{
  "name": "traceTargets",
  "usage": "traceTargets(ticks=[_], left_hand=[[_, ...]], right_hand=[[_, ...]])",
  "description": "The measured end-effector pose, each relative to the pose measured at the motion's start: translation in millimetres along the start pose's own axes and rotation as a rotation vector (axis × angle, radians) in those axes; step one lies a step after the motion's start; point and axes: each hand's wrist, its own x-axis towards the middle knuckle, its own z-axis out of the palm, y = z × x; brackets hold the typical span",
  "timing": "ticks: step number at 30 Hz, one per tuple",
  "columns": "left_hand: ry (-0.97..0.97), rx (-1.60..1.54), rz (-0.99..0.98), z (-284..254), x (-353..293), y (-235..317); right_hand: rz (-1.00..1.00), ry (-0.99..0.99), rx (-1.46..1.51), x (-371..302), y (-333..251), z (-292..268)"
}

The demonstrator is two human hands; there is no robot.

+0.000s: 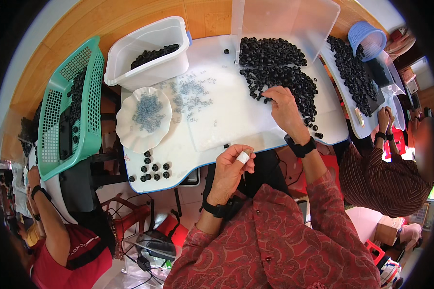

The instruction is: Sort small black manufacturing parts or components on a workbench table.

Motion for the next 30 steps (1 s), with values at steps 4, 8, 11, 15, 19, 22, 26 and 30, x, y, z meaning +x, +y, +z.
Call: traceTargets(ticks=[4,8,11,15,19,22,26,30], left_hand=[[-0.006,-0.001,-0.014,1,-1,0],[-0.004,0.01,-0.019,0,-1,0],[0.001,0.019,-0.014,0,-2,0],[0.022,0.038,-0.012,0,-3,-1],[0.04,0.079,-0.018,-1,-2,0],[0.045,0.087,-0.026,0,-2,-1],[0.079,0.075,-0.007,3,-2,1],[0.078,0.069,-0.011,3,-2,0]], right_hand=[[0.042,-0.009,0.202,-3,-7,-1],[0.136,-0.019,0.266,-2,-12,-4],[0.156,0.019,0.235,2,-9,3],[-0.052,0.071,-0.018,3,-5,13],[-0.055,0.021,-0.132,5,-7,13],[-0.071,0.036,-0.116,6,-2,11],[0.075,0.098,0.103,5,-3,-3],[0.166,0.197,0.216,-11,-2,-28]])
